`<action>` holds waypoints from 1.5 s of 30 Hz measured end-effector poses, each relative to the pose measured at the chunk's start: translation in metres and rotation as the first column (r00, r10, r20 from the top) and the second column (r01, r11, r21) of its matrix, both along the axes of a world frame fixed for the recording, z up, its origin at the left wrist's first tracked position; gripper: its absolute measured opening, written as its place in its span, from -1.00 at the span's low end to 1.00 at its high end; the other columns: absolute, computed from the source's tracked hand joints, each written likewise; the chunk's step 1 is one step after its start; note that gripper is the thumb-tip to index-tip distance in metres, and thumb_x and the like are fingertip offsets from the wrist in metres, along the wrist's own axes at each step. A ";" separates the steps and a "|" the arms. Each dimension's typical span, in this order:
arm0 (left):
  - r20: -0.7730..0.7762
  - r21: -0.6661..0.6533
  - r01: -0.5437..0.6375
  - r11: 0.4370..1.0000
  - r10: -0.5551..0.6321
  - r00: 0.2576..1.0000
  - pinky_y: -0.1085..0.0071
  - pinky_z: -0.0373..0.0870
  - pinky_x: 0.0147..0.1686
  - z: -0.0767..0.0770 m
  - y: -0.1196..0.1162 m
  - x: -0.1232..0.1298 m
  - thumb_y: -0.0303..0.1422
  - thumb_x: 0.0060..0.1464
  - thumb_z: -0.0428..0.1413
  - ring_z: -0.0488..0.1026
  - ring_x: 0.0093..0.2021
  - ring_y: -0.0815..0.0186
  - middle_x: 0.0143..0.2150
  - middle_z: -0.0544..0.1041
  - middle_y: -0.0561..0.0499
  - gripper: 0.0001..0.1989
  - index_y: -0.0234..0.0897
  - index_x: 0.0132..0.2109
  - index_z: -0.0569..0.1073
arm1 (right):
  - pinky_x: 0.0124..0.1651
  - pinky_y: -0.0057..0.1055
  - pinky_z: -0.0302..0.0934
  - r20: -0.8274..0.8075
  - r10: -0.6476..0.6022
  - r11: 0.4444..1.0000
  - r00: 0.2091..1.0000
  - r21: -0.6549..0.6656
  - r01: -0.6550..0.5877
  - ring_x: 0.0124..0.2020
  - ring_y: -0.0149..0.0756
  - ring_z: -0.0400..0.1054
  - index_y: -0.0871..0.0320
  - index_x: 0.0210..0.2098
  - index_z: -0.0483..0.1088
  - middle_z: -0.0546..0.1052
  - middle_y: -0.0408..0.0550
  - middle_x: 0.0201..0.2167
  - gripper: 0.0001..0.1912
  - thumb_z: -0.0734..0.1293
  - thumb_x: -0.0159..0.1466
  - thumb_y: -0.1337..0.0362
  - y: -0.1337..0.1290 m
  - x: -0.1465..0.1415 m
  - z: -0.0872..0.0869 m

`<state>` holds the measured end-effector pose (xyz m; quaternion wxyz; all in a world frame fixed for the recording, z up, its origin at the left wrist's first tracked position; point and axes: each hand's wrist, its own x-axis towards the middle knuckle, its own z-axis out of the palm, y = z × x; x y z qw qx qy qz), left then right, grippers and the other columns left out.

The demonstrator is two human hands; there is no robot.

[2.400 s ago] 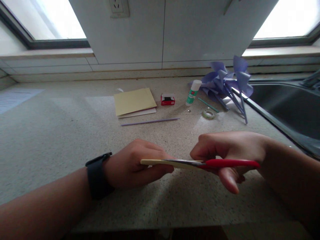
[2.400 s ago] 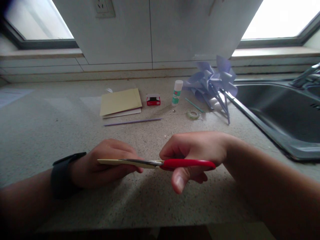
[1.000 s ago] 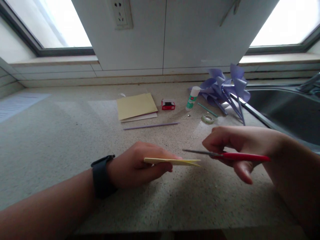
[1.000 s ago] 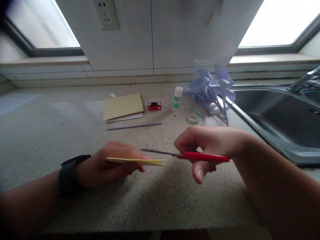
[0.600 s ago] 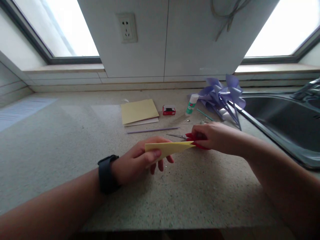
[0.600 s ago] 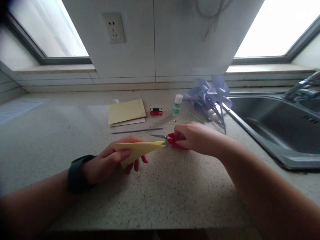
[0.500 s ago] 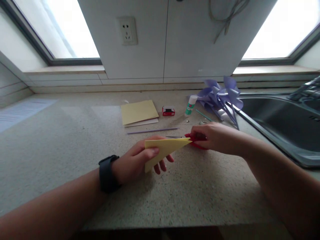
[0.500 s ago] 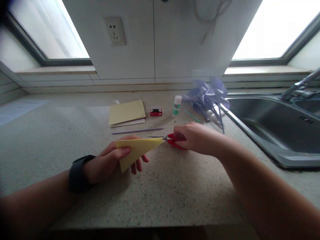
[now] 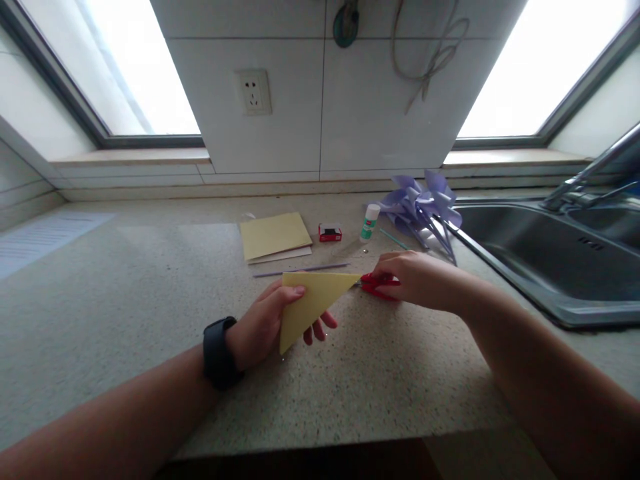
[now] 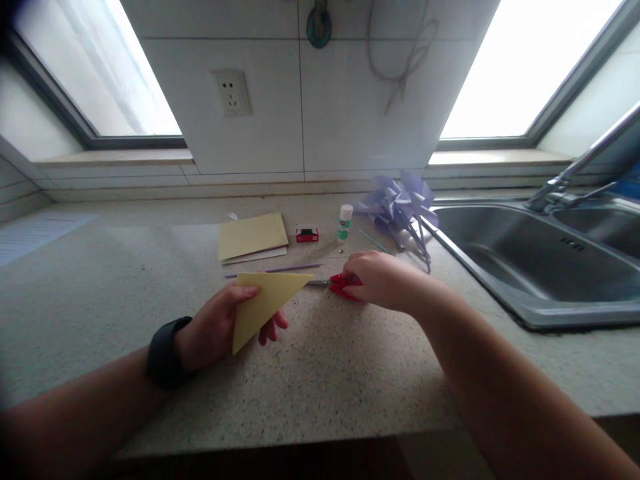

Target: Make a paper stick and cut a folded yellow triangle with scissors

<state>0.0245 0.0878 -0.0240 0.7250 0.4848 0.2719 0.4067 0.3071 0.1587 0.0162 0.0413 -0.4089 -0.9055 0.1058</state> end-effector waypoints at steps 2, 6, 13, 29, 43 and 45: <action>0.001 -0.017 -0.005 1.000 0.005 1.000 0.45 0.40 -0.53 0.000 0.001 -0.001 -0.15 0.21 0.02 0.52 -0.50 0.27 -0.36 0.63 -0.24 -0.56 -0.49 -0.08 0.53 | -0.20 -0.34 0.21 0.024 0.009 1.000 1.000 -0.022 -0.009 -0.26 -0.24 0.41 0.13 -0.18 0.55 0.56 -0.01 -0.28 -0.79 0.33 0.29 0.18 0.001 0.001 0.000; 0.007 -0.077 0.025 0.997 -0.025 1.000 0.48 0.37 -0.53 -0.001 0.005 -0.001 -0.11 0.19 0.05 0.50 -0.52 0.31 -0.37 0.64 -0.21 -0.56 -0.46 -0.09 0.51 | -0.25 -0.31 0.20 0.042 0.001 0.999 0.999 -0.039 0.001 -0.30 -0.22 0.39 0.17 -0.21 0.50 0.54 0.02 -0.28 -0.77 0.32 0.31 0.14 0.004 0.002 -0.002; 0.075 -0.153 0.087 0.984 -0.076 0.994 0.48 0.36 -0.50 -0.007 0.013 -0.005 -0.06 0.21 0.00 0.51 -0.47 0.32 -0.36 0.63 -0.19 -0.54 -0.44 -0.12 0.49 | -0.18 -0.28 0.25 -0.036 0.021 0.997 0.999 0.075 -0.019 -0.20 -0.18 0.41 0.16 -0.06 0.46 0.53 0.05 -0.17 -0.73 0.30 0.36 0.13 -0.004 -0.002 0.007; 0.037 -0.191 0.338 0.922 -0.337 0.941 0.50 0.41 -0.58 -0.002 0.038 -0.015 0.09 0.33 -0.17 0.55 -0.42 0.29 -0.29 0.58 -0.14 -0.39 -0.37 0.08 0.39 | -0.13 -0.28 0.24 -0.060 0.359 0.909 0.931 0.250 -0.334 -0.17 -0.20 0.44 0.13 0.04 0.37 0.55 -0.03 -0.13 -0.70 0.37 0.34 0.20 -0.019 -0.056 0.017; 0.234 -0.283 0.442 0.852 -0.385 0.893 0.22 0.48 -0.17 0.000 0.044 -0.019 0.24 0.24 -0.28 0.59 -0.18 0.11 -0.10 0.57 -0.23 -0.20 -0.21 0.36 0.15 | -0.40 -0.46 0.15 -0.479 0.134 0.970 0.868 -0.116 -0.214 -0.45 -0.44 0.30 0.14 -0.18 0.47 0.51 -0.15 -0.39 -0.70 0.42 0.29 0.04 -0.008 -0.050 -0.013; 0.245 -0.270 0.415 0.869 -0.354 0.902 0.22 0.48 -0.20 -0.001 0.043 -0.017 0.27 0.21 -0.24 0.57 -0.17 0.12 -0.09 0.56 -0.20 -0.22 -0.18 0.31 0.24 | -0.43 -0.47 0.14 -0.572 0.019 0.957 0.820 -0.227 -0.181 -0.48 -0.45 0.27 0.14 -0.23 0.46 0.48 -0.17 -0.43 -0.71 0.42 0.28 0.03 -0.006 -0.053 -0.019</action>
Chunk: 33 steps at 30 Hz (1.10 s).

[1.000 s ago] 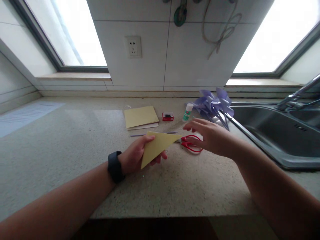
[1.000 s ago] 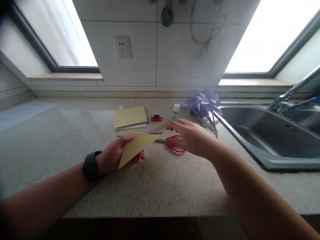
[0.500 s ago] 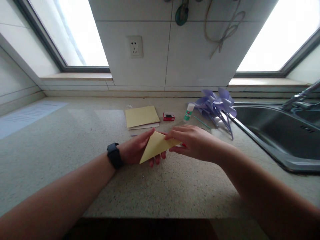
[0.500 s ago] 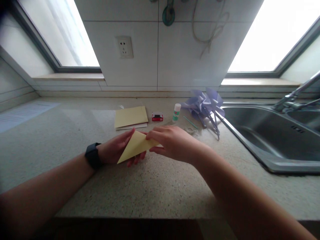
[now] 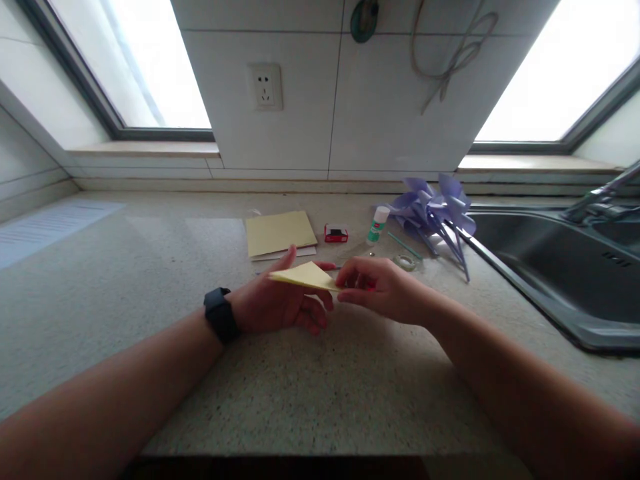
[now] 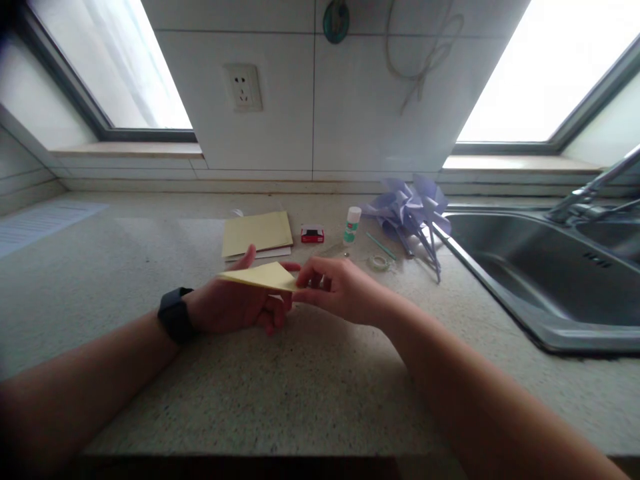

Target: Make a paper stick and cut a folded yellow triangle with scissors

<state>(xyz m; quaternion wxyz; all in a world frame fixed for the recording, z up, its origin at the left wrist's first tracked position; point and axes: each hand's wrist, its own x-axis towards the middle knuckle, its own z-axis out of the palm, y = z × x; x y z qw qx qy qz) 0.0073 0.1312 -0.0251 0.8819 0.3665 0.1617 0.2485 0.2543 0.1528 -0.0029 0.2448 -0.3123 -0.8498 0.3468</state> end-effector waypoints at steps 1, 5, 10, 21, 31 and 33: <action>0.007 0.019 -0.045 0.999 0.045 0.999 0.23 0.49 -0.23 -0.001 -0.001 0.001 0.28 0.19 -0.21 0.56 -0.17 0.11 -0.07 0.55 -0.18 -0.23 -0.17 0.27 0.29 | -0.46 -0.47 0.12 -0.047 -0.041 0.998 0.998 -0.059 0.038 -0.50 -0.46 0.25 0.14 -0.26 0.44 0.46 -0.18 -0.46 -0.70 0.41 0.28 0.02 0.000 -0.002 -0.002; 0.064 0.223 -0.354 0.908 0.349 0.935 0.15 0.55 -0.21 -0.006 -0.006 0.007 0.30 0.06 0.02 0.47 0.02 0.00 0.16 0.41 -0.19 -0.26 -0.16 0.15 0.41 | -0.54 -0.47 -0.01 -0.153 -0.199 0.964 0.968 -0.209 0.166 -0.59 -0.48 0.14 0.13 -0.36 0.35 0.32 -0.26 -0.58 -0.67 0.40 0.26 -0.01 0.000 -0.007 -0.004; 0.021 0.414 -0.505 0.757 0.547 0.837 0.06 0.52 -0.01 -0.009 -0.012 0.014 -0.19 0.18 0.26 0.43 0.14 0.05 0.27 0.35 -0.10 -0.43 0.03 0.28 0.28 | -0.54 -0.48 0.00 -0.124 -0.181 0.960 0.976 -0.240 0.148 -0.58 -0.47 0.17 0.13 -0.35 0.35 0.33 -0.25 -0.58 -0.67 0.39 0.27 0.00 -0.005 -0.011 -0.003; -0.078 0.527 -0.449 0.722 0.567 0.820 0.27 0.44 0.05 -0.007 -0.013 0.014 -0.36 0.04 0.37 0.50 0.06 0.20 0.25 0.43 -0.13 -0.32 -0.09 0.27 0.32 | -0.49 -0.49 0.07 0.002 -0.068 0.962 0.998 -0.267 0.066 -0.51 -0.46 0.24 0.15 -0.36 0.36 0.41 -0.19 -0.49 -0.72 0.39 0.28 0.07 -0.019 -0.020 -0.005; -0.109 0.539 -0.403 0.740 0.536 0.837 0.27 0.44 -0.01 -0.002 -0.014 0.014 -0.36 0.04 0.37 0.54 -0.05 0.23 0.23 0.44 -0.17 -0.22 -0.11 0.34 0.22 | -0.46 -0.48 0.24 -0.109 -0.024 0.902 0.994 -0.430 -0.025 -0.50 -0.43 0.36 0.15 -0.30 0.37 0.45 -0.17 -0.47 -0.67 0.33 0.35 0.00 -0.020 -0.020 -0.004; -0.107 0.540 -0.403 0.739 0.535 0.838 0.29 0.46 -0.10 -0.003 -0.014 0.014 -0.32 0.09 0.33 0.55 -0.10 0.25 0.24 0.43 -0.17 -0.25 -0.09 0.35 0.20 | -0.43 -0.46 0.31 -0.131 -0.031 0.904 0.991 -0.427 -0.028 -0.47 -0.42 0.40 0.15 -0.27 0.39 0.50 -0.13 -0.41 -0.69 0.30 0.38 0.01 -0.020 -0.019 -0.006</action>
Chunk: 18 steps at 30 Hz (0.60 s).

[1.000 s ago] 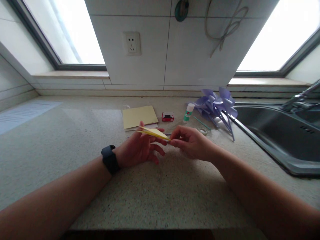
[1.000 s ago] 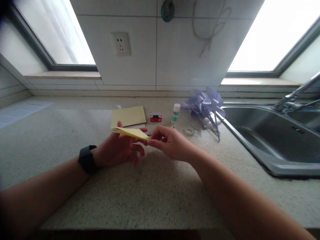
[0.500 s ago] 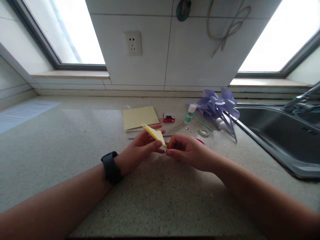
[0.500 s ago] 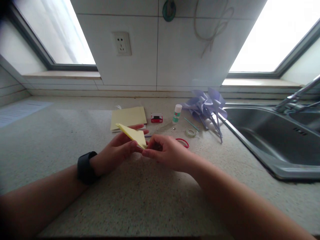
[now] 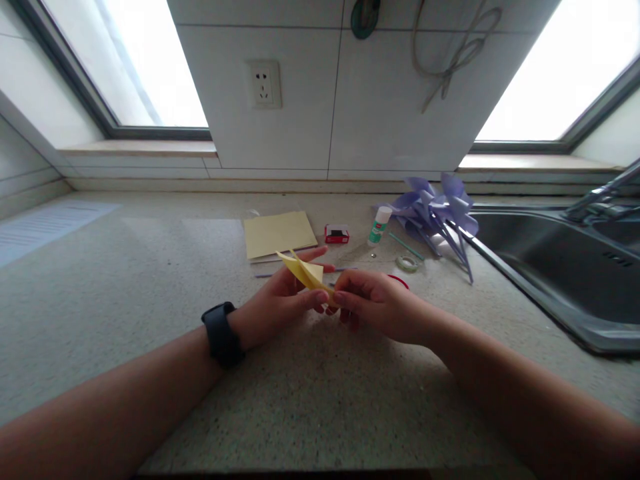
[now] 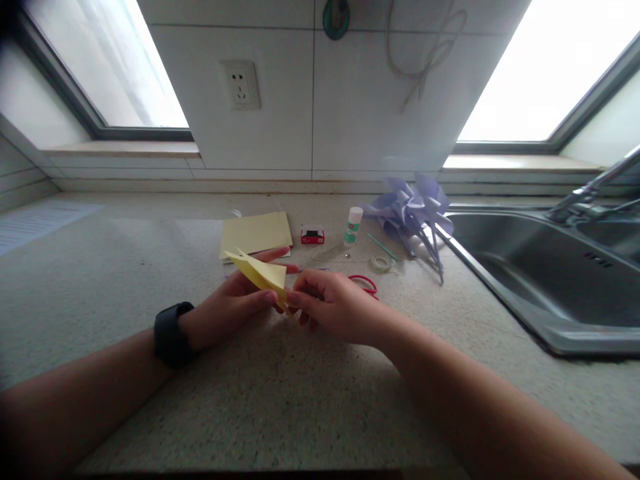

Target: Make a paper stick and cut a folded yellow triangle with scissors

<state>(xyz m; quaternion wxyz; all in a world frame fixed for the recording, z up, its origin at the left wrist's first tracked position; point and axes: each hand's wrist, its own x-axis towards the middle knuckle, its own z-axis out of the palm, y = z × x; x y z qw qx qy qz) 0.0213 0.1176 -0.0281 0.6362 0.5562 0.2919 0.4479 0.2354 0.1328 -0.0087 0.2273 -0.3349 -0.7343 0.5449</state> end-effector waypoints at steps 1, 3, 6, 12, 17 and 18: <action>0.003 0.001 0.002 1.000 -0.002 1.000 0.30 0.47 -0.13 -0.001 0.000 0.000 -0.31 0.12 0.31 0.55 -0.12 0.26 0.23 0.43 -0.16 -0.29 -0.07 0.35 0.21 | -0.42 -0.45 0.33 0.003 -0.012 1.000 1.000 0.012 0.012 -0.45 -0.41 0.42 0.14 -0.27 0.39 0.53 -0.10 -0.38 -0.69 0.28 0.39 0.02 0.000 0.001 -0.001; 0.019 -0.009 0.003 1.000 -0.003 1.000 0.30 0.46 -0.12 -0.004 0.001 0.000 -0.29 0.17 0.26 0.53 -0.09 0.24 0.20 0.47 -0.13 -0.40 -0.09 0.31 0.28 | -0.41 -0.43 0.34 0.036 -0.050 0.997 0.998 0.053 0.048 -0.43 -0.39 0.43 0.13 -0.27 0.38 0.55 -0.08 -0.34 -0.70 0.25 0.41 0.03 0.001 0.004 -0.002; 0.081 -0.089 0.008 0.996 -0.001 0.997 0.29 0.45 -0.10 -0.007 0.000 -0.001 -0.33 0.19 0.22 0.52 -0.07 0.20 0.06 0.55 -0.11 -0.62 -0.19 0.14 0.46 | -0.42 -0.44 0.32 0.096 -0.113 0.985 0.989 0.144 0.098 -0.43 -0.38 0.43 0.13 -0.27 0.39 0.53 -0.09 -0.39 -0.72 0.24 0.41 0.06 0.005 0.011 -0.002; 0.179 -0.282 -0.040 0.959 0.093 0.979 0.36 0.46 -0.18 -0.007 0.002 0.001 -0.31 0.19 0.20 0.53 -0.26 0.28 -0.18 0.61 -0.09 -0.78 -0.34 -0.07 0.56 | -0.54 -0.47 0.10 0.144 -0.190 0.961 0.971 0.231 0.153 -0.55 -0.44 0.27 0.13 -0.32 0.39 0.41 -0.19 -0.54 -0.80 0.29 0.36 0.15 0.015 0.025 0.002; 0.124 -0.327 -0.049 0.944 0.094 0.988 0.36 0.48 -0.21 -0.005 0.004 0.003 -0.17 0.20 0.22 0.54 -0.32 0.29 -0.19 0.63 -0.15 -0.66 -0.39 -0.09 0.58 | -0.37 -0.41 0.24 0.043 -0.101 0.987 0.994 0.134 0.094 -0.39 -0.36 0.37 0.17 -0.16 0.47 0.54 -0.05 -0.31 -0.81 0.32 0.31 0.19 0.018 0.026 0.005; 0.122 -0.325 -0.054 0.944 0.098 0.988 0.36 0.49 -0.22 -0.005 0.004 0.003 -0.15 0.19 0.22 0.54 -0.33 0.29 -0.20 0.63 -0.15 -0.66 -0.40 -0.11 0.59 | -0.39 -0.41 0.23 0.028 -0.097 0.989 0.995 0.111 0.093 -0.41 -0.37 0.36 0.17 -0.16 0.48 0.54 -0.05 -0.32 -0.79 0.33 0.31 0.18 0.019 0.026 0.005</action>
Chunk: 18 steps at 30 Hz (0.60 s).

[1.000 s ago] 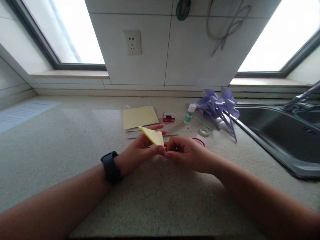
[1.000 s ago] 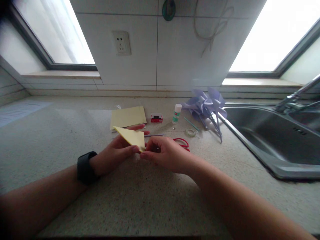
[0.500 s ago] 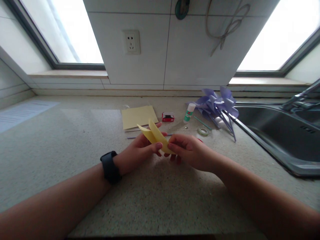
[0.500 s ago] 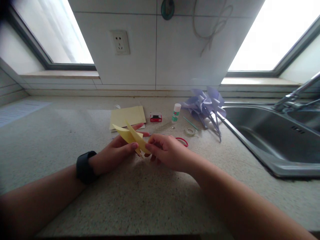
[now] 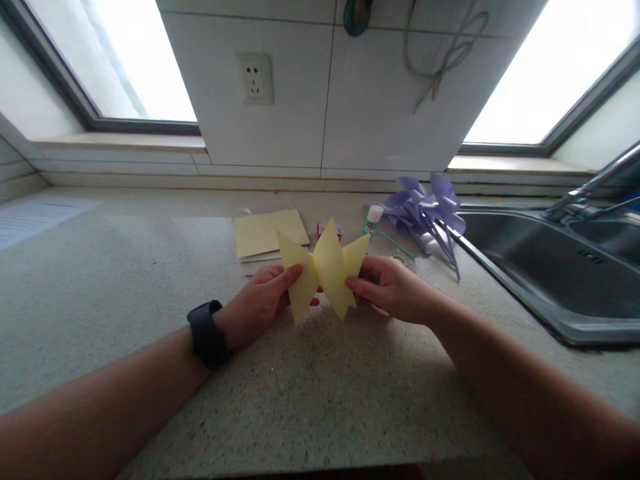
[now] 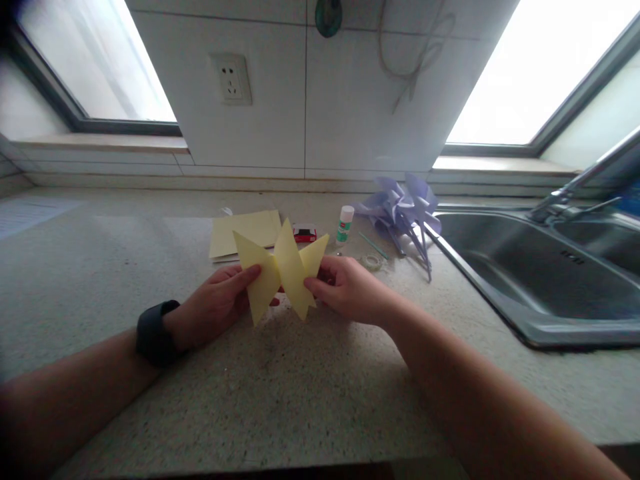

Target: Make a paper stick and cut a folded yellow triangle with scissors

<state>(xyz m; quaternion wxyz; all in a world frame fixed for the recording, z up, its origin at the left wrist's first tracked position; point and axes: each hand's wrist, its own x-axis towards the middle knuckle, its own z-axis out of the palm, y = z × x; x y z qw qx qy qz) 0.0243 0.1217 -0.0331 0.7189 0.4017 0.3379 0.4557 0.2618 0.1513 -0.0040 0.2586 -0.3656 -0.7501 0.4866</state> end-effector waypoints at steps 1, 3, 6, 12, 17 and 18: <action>-0.001 0.007 -0.003 1.000 0.003 1.000 0.36 0.49 -0.24 0.000 0.000 0.000 -0.15 0.19 0.23 0.54 -0.34 0.29 -0.22 0.64 -0.15 -0.65 -0.40 -0.12 0.59 | -0.41 -0.42 0.22 -0.019 -0.001 1.000 1.000 -0.021 0.001 -0.44 -0.38 0.34 0.18 -0.16 0.48 0.53 -0.06 -0.34 -0.77 0.33 0.32 0.15 0.000 0.000 0.000; 0.009 0.024 -0.006 1.000 0.006 1.000 0.35 0.51 -0.25 0.000 0.000 0.000 -0.14 0.19 0.23 0.55 -0.33 0.27 -0.22 0.64 -0.15 -0.65 -0.40 -0.12 0.60 | -0.46 -0.44 0.21 -0.068 -0.011 0.998 0.998 -0.057 0.008 -0.48 -0.41 0.31 0.19 -0.16 0.48 0.51 -0.07 -0.38 -0.72 0.32 0.33 0.10 0.002 0.001 0.001; 0.035 0.033 -0.036 0.999 0.035 0.999 0.34 0.53 -0.23 0.001 0.000 0.000 -0.18 0.19 0.23 0.55 -0.31 0.28 -0.20 0.64 -0.11 -0.70 -0.35 -0.09 0.60 | -0.44 -0.44 0.26 -0.121 -0.030 0.996 0.992 -0.088 0.019 -0.47 -0.41 0.35 0.21 -0.18 0.46 0.49 -0.08 -0.41 -0.68 0.31 0.34 0.05 0.003 0.003 0.001; 0.053 0.031 -0.086 0.996 0.084 0.995 0.41 0.50 -0.20 0.004 0.001 0.000 -0.29 0.18 0.24 0.56 -0.24 0.30 -0.16 0.65 -0.08 -0.76 -0.29 -0.05 0.60 | -0.36 -0.39 0.36 -0.215 -0.112 0.989 0.970 -0.114 0.089 -0.37 -0.36 0.43 0.14 -0.10 0.29 0.52 -0.06 -0.29 -0.65 0.41 0.24 0.11 0.004 0.001 0.004; 0.108 0.083 -0.079 0.993 0.069 0.992 0.38 0.48 -0.09 0.006 -0.001 0.001 -0.34 0.12 0.29 0.57 -0.13 0.27 -0.04 0.64 -0.06 -0.68 -0.24 0.03 0.57 | -0.46 -0.46 0.27 -0.256 -0.227 0.972 0.940 0.008 0.237 -0.42 -0.43 0.35 0.08 -0.04 0.17 0.43 -0.17 -0.31 -0.53 0.44 0.17 0.18 0.010 0.003 0.005; 0.120 0.089 -0.076 0.993 0.065 0.991 0.37 0.47 -0.07 0.007 -0.001 0.001 -0.37 0.10 0.30 0.57 -0.12 0.27 -0.04 0.64 -0.05 -0.67 -0.23 0.04 0.57 | -0.44 -0.45 0.27 -0.253 -0.231 0.968 0.939 0.039 0.249 -0.41 -0.42 0.34 0.08 -0.05 0.18 0.41 -0.18 -0.31 -0.55 0.44 0.17 0.19 0.012 0.004 0.004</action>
